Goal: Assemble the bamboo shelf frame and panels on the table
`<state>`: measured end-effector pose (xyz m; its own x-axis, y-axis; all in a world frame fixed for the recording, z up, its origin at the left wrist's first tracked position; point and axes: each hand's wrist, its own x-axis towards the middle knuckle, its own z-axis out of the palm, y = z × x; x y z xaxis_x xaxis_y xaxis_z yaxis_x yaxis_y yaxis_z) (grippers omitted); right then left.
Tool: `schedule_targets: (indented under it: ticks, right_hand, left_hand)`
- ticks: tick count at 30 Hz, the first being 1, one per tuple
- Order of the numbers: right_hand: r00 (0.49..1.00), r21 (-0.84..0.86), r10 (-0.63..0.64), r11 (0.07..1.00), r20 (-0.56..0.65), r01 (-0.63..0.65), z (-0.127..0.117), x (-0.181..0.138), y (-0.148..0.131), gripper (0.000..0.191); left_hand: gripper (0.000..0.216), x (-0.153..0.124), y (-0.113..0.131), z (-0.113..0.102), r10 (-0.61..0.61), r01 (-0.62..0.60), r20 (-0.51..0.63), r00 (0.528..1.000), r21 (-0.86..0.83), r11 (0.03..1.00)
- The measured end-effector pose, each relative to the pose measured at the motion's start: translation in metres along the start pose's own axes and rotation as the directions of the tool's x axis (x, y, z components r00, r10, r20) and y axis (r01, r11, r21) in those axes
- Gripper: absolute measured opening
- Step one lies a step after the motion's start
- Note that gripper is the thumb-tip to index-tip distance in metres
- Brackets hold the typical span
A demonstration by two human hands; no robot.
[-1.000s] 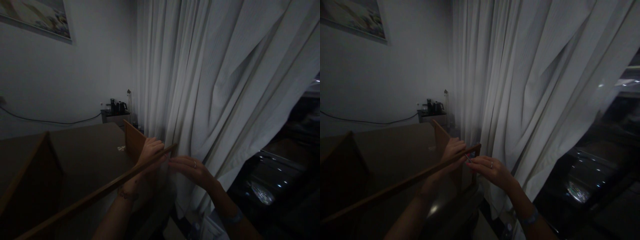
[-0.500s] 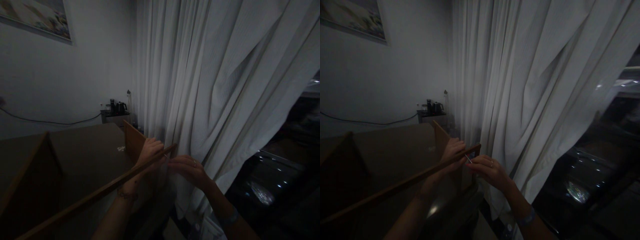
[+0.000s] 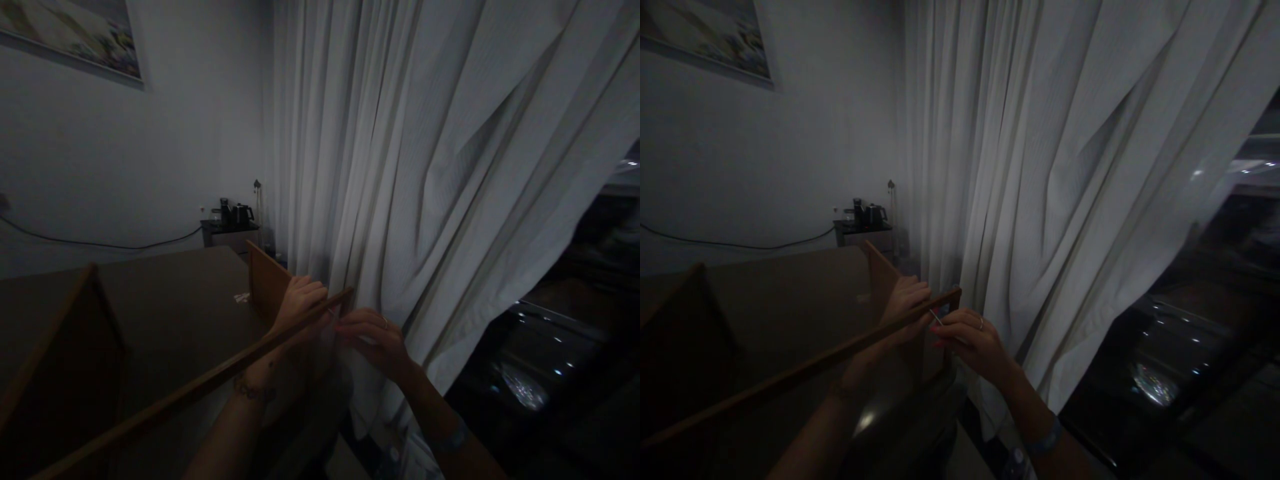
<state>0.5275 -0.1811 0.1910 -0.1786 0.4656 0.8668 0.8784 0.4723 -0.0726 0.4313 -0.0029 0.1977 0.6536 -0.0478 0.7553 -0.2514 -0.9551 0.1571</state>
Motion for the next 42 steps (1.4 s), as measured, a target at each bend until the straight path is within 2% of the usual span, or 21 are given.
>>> schedule_targets:
  ticks: [7,13,22,28,33,37,40,42]
  right_hand:
    - [0.986,0.034,0.103,0.994,-0.127,-0.1,0.008,0.002,-0.005,0.011]
    - [0.968,0.071,0.193,0.98,-0.158,-0.184,0.011,0.003,-0.008,0.005]
    - [0.878,0.189,0.41,0.909,-0.248,-0.371,0.026,-0.004,-0.014,0.016]
    - [0.774,0.322,0.556,0.824,-0.303,-0.466,0.041,-0.008,-0.02,0.025]
    - [0.694,0.487,0.646,0.74,-0.319,-0.465,0.058,-0.009,-0.02,0.03]
    - [0.63,0.539,0.689,0.703,-0.357,-0.464,0.07,-0.009,-0.015,0.021]
    - [0.588,0.587,0.721,0.669,-0.366,-0.455,0.073,-0.008,-0.015,0.023]
    - [0.541,0.607,0.748,0.646,-0.384,-0.463,0.072,-0.006,-0.017,0.022]
  left_hand:
    - [0.021,0.0,-0.005,0.004,0.018,-0.018,-0.011,1.0,0.006,1.0]
    - [0.018,0.0,-0.002,0.002,-0.007,0.007,0.011,1.0,0.009,1.0]
    - [0.021,0.003,0.004,-0.004,-0.049,0.048,0.046,0.998,0.02,0.999]
    - [0.019,0.003,0.008,-0.007,-0.046,0.047,0.075,0.996,-0.005,0.999]
    - [0.024,0.002,0.007,-0.007,-0.036,0.035,0.02,0.999,0.019,0.999]
    - [0.024,0.002,0.005,-0.007,-0.024,0.024,0.035,0.999,0.021,1.0]
    - [0.025,0.002,0.002,-0.004,-0.009,0.008,0.036,0.999,0.023,1.0]
    - [0.027,0.002,0.0,-0.002,0.002,-0.003,0.024,1.0,0.032,0.999]
